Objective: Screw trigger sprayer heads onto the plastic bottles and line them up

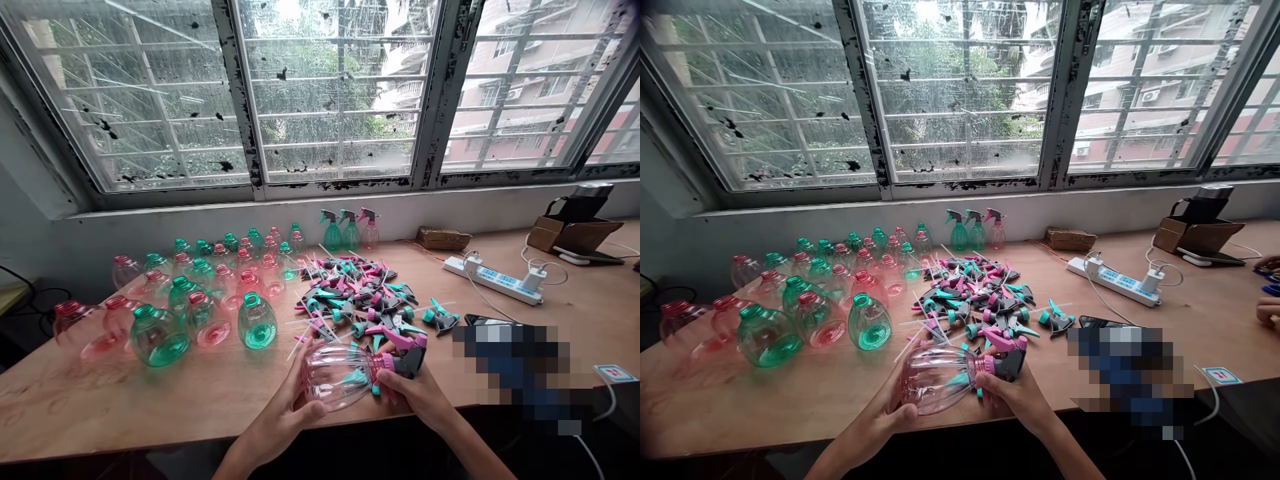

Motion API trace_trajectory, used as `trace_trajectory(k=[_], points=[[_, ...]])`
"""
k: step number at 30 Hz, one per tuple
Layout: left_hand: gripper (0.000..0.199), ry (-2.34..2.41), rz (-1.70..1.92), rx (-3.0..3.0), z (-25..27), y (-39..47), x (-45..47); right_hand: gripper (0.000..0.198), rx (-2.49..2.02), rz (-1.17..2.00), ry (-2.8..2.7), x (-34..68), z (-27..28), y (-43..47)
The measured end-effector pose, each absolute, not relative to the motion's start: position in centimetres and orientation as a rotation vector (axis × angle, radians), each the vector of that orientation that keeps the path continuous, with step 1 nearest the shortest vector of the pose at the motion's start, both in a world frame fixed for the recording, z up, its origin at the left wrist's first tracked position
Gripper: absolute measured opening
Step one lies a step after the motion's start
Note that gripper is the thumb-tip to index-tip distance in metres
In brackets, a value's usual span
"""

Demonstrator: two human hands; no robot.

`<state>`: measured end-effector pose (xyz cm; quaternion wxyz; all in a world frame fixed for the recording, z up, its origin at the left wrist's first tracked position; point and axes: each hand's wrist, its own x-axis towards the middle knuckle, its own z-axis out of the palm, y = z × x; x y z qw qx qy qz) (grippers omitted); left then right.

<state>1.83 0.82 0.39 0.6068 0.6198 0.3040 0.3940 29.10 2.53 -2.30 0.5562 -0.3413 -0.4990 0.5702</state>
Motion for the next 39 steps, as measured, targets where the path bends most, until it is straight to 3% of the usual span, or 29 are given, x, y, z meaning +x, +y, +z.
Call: trace_trajectory(k=[14, 20, 29, 35, 39], points=[[0.105, 0.730, 0.936, 1.555, 1.01, 0.67, 2.30, 0.034, -0.772, 1.379, -1.177, 29.00, -2.42, 2.84], [0.086, 0.698, 0.937, 1.445, 1.03, 0.80, 2.56, 0.036, -0.759, 1.395, -1.198, 29.34, -2.44, 2.82], [0.105, 0.735, 0.925, 1.480, 0.54, 0.65, 2.10, 0.036, -0.779, 1.354, -1.163, 29.18, -2.43, 2.67], [0.086, 0.661, 0.945, 1.402, 0.78, 0.66, 2.53, 0.037, -0.762, 1.389, -1.188, 29.30, -2.24, 2.69], [0.098, 0.704, 0.949, 1.456, 0.66, 0.86, 2.49, 0.036, -0.765, 1.398, -1.184, 29.30, -2.24, 2.77]])
